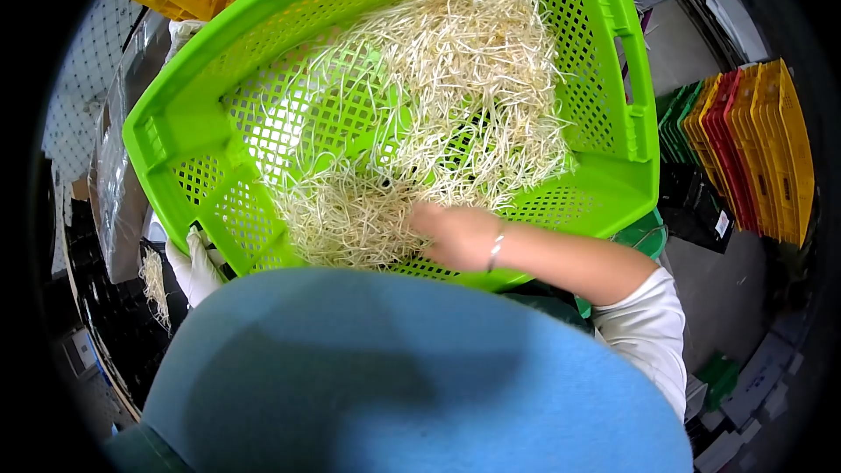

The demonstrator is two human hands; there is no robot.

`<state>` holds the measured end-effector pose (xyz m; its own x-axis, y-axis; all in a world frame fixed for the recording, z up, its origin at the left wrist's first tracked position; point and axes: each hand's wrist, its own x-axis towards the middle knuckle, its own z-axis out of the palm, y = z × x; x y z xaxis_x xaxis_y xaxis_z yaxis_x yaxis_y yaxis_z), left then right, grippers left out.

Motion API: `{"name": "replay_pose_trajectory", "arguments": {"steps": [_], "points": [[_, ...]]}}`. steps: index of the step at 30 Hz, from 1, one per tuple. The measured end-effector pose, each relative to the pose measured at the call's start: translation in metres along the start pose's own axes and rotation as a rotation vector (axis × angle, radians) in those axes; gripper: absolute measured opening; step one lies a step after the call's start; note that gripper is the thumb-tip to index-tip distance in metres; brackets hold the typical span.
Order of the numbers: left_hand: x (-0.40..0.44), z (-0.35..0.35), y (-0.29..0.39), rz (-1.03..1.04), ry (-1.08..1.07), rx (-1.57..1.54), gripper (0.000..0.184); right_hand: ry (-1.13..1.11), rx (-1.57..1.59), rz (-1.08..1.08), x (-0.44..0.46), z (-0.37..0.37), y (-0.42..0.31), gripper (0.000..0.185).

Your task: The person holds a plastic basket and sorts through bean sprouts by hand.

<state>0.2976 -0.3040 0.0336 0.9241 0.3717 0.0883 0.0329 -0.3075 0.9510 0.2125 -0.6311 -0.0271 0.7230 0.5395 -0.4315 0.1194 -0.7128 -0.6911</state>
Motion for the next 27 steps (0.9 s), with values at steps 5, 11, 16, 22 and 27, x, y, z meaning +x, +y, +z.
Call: {"name": "replay_pose_trajectory", "arguments": {"steps": [5, 11, 16, 22, 27], "points": [[-0.001, 0.001, 0.003, 0.000, -0.002, 0.003, 0.030, 0.364, 0.024, 0.401, -0.009, -0.047, 0.055, 0.047], [0.000, -0.001, -0.002, -0.008, -0.017, 0.025, 0.031, 0.384, -0.311, 0.140, 0.043, -0.004, 0.035, 0.049], [-0.002, -0.002, 0.000, -0.025, 0.011, 0.027, 0.033, 0.026, -0.062, -0.026, 0.014, 0.006, 0.006, 0.043], [-0.002, -0.001, 0.003, -0.007, -0.003, 0.084, 0.031, 0.601, -0.367, 0.167, 0.053, -0.020, 0.043, 0.044], [-0.002, -0.001, 0.002, -0.016, -0.007, 0.037, 0.030, 0.159, -0.254, 0.030, 0.042, 0.009, 0.005, 0.045]]}}
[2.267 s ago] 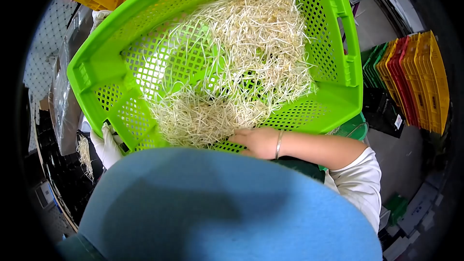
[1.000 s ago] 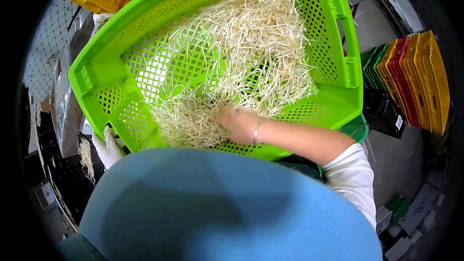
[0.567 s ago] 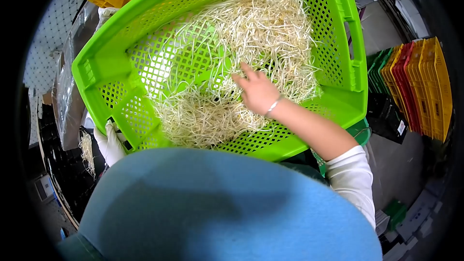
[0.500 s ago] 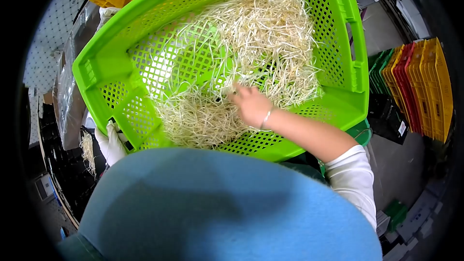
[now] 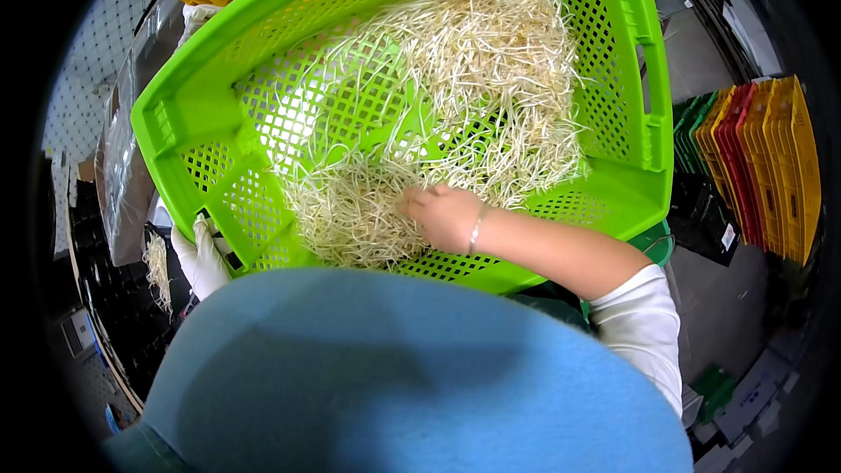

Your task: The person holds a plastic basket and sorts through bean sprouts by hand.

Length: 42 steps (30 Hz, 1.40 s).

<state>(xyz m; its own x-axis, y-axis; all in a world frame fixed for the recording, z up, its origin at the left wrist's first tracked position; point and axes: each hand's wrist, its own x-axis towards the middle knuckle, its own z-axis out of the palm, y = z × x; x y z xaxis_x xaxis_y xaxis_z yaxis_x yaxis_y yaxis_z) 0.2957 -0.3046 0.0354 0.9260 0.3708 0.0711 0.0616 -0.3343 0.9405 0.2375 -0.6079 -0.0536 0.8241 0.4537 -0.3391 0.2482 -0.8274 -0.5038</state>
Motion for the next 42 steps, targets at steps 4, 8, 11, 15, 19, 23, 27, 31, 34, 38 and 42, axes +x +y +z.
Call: {"name": "replay_pose_trajectory", "arguments": {"steps": [4, 8, 11, 15, 19, 23, 27, 31, 34, 38, 42], "points": [[-0.001, 0.000, 0.003, 0.043, -0.013, 0.035, 0.031, 0.284, 0.027, 0.120, -0.007, -0.010, 0.030, 0.021], [-0.001, 0.000, 0.001, 0.024, 0.019, 0.038, 0.031, 0.640, 0.075, 0.229, 0.014, -0.024, 0.067, 0.011], [0.001, -0.002, -0.003, 0.036, -0.008, 0.028, 0.032, 0.681, -0.056, 0.231, 0.035, -0.018, 0.076, 0.010], [0.000, -0.001, 0.001, 0.028, 0.007, 0.039, 0.033, 0.624, -0.025, 0.252, 0.035, -0.023, 0.072, 0.009], [-0.002, 0.001, 0.004, 0.038, 0.034, 0.115, 0.033, 0.852, 0.549, 0.277, -0.053, -0.074, 0.063, 0.014], [-0.002, 0.003, 0.008, 0.032, 0.047, 0.161, 0.033, 1.263, 0.540, 0.393, -0.192, -0.095, 0.100, 0.010], [-0.001, 0.004, 0.010, 0.012, 0.042, 0.143, 0.033, 0.486, -0.322, 1.006, -0.278, -0.073, 0.124, 0.009], [-0.001, 0.004, 0.007, 0.007, 0.064, 0.143, 0.032, 0.675, 0.000, 0.772, -0.255, -0.049, 0.112, 0.009], [0.002, 0.002, 0.004, 0.029, 0.042, 0.113, 0.032, 0.605, 0.258, 0.657, -0.174, -0.052, 0.086, 0.030], [0.005, -0.003, -0.002, 0.012, -0.019, 0.025, 0.029, 0.187, -0.053, 0.446, -0.084, -0.024, 0.079, 0.052], [0.003, -0.005, -0.003, -0.013, -0.018, -0.030, 0.030, -0.102, 0.050, 0.325, -0.052, 0.018, 0.059, 0.051]]}}
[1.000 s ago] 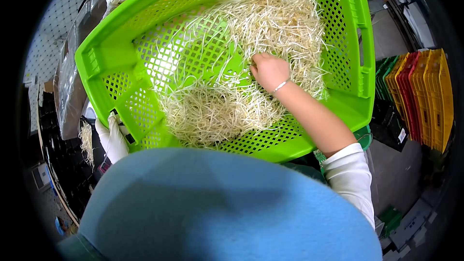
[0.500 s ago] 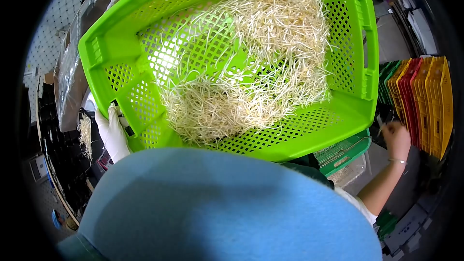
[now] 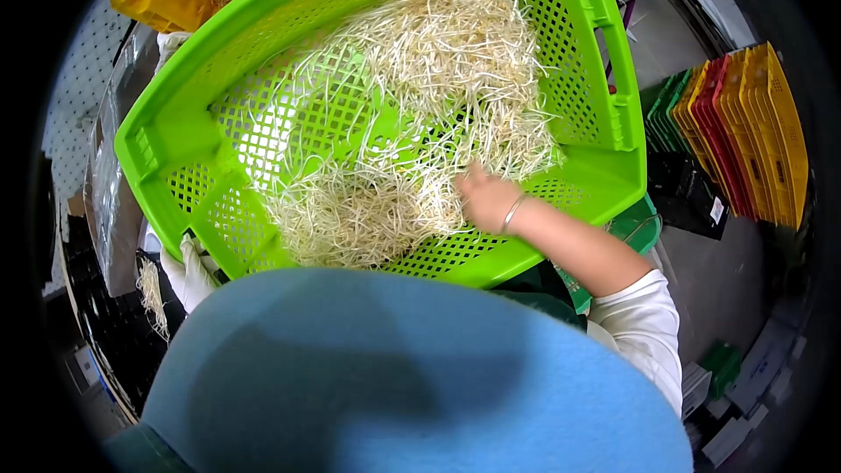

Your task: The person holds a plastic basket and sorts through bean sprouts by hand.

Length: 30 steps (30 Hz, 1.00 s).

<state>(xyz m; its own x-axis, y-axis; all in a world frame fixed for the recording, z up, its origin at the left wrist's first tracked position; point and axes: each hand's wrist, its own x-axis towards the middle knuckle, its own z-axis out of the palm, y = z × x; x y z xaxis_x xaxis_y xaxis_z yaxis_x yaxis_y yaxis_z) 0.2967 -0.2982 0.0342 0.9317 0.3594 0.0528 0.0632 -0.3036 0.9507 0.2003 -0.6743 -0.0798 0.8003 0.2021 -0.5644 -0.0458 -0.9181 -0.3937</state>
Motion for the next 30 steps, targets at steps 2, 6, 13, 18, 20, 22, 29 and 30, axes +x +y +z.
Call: {"name": "replay_pose_trajectory", "arguments": {"steps": [2, 6, 13, 18, 20, 22, 29, 30], "points": [[-0.001, 0.003, 0.001, -0.013, 0.022, -0.021, 0.032, -0.017, 0.188, -0.348, -0.008, 0.016, -0.019, 0.048], [-0.001, 0.006, 0.002, -0.022, 0.037, -0.037, 0.031, -0.114, 0.295, -0.297, -0.024, -0.017, -0.035, 0.047], [-0.002, 0.010, 0.004, -0.002, 0.082, -0.078, 0.028, 0.088, 0.314, 0.173, -0.004, -0.051, 0.058, 0.039], [-0.001, 0.003, 0.002, -0.006, 0.017, -0.035, 0.027, 0.188, 0.140, 0.072, 0.018, -0.016, 0.011, 0.055], [0.001, 0.001, -0.002, 0.002, 0.027, -0.023, 0.027, 0.206, 0.040, 0.066, 0.014, -0.007, -0.010, 0.055], [0.003, 0.000, -0.005, 0.007, 0.037, -0.017, 0.026, 0.277, 0.009, 0.040, 0.004, -0.011, -0.023, 0.047], [0.001, 0.001, -0.004, 0.024, 0.011, -0.002, 0.025, 0.551, -0.013, -0.139, 0.020, -0.020, 0.029, 0.010], [0.001, 0.001, -0.003, 0.026, 0.018, 0.000, 0.025, 0.626, -0.056, -0.236, 0.020, -0.017, 0.021, 0.008]]}}
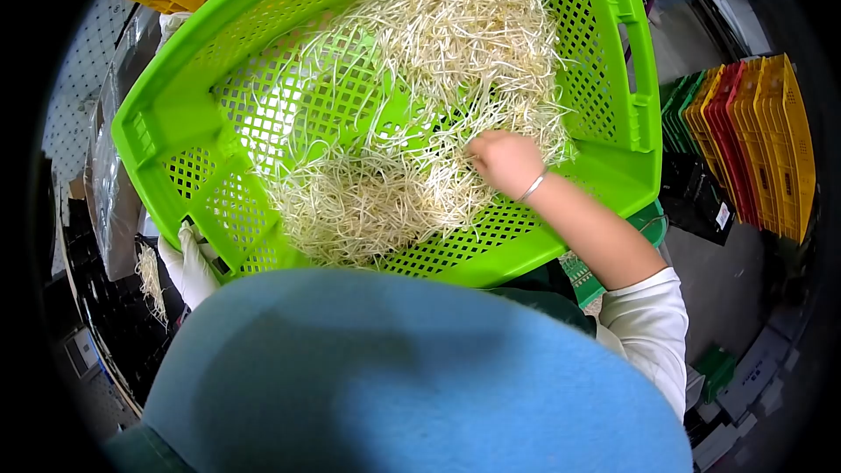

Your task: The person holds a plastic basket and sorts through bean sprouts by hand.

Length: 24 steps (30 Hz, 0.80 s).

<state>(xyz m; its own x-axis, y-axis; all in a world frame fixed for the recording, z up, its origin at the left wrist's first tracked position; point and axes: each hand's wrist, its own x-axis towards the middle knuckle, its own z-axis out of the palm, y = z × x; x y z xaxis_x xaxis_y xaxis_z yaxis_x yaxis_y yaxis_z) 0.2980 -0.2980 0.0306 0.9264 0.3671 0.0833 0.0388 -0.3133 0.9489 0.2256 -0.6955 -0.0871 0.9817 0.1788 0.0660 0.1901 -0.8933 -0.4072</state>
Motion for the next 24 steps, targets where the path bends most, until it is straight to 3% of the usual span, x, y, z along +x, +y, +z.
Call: {"name": "replay_pose_trajectory", "arguments": {"steps": [4, 8, 10, 14, 17, 18, 19, 21, 23, 24], "points": [[0.000, 0.001, 0.002, -0.001, -0.004, -0.025, 0.024, -0.008, -0.238, -0.208, 0.009, 0.021, 0.003, 0.007], [0.001, -0.004, -0.001, -0.007, -0.040, -0.040, 0.023, -0.069, -0.152, -0.169, 0.012, 0.019, 0.012, 0.002], [0.000, -0.003, 0.002, 0.000, -0.054, -0.004, 0.024, -0.051, -0.035, -0.059, 0.005, -0.024, 0.002, 0.002], [0.001, -0.001, 0.000, 0.019, -0.038, -0.018, 0.024, 0.247, 0.292, 0.412, -0.064, -0.143, -0.012, 0.008], [0.000, 0.002, 0.004, -0.010, -0.002, -0.004, 0.024, 0.555, 0.629, 0.664, -0.164, -0.184, 0.046, 0.006], [0.001, 0.001, 0.004, -0.016, -0.010, 0.006, 0.025, 0.423, 0.409, 0.811, -0.189, -0.187, 0.070, 0.008], [0.001, 0.000, 0.003, -0.021, -0.016, 0.018, 0.025, 0.115, -0.216, 0.973, -0.201, -0.187, 0.076, 0.014], [0.001, 0.001, 0.004, -0.030, -0.012, 0.023, 0.024, -0.198, -0.667, 1.147, -0.195, -0.175, 0.061, 0.020], [0.000, 0.002, 0.008, 0.000, -0.009, 0.089, 0.023, 0.109, -0.016, 0.856, -0.159, -0.157, 0.038, 0.017], [0.003, -0.001, 0.003, 0.031, -0.016, 0.085, 0.023, 0.141, 0.180, 0.695, -0.141, -0.136, 0.033, 0.018]]}}
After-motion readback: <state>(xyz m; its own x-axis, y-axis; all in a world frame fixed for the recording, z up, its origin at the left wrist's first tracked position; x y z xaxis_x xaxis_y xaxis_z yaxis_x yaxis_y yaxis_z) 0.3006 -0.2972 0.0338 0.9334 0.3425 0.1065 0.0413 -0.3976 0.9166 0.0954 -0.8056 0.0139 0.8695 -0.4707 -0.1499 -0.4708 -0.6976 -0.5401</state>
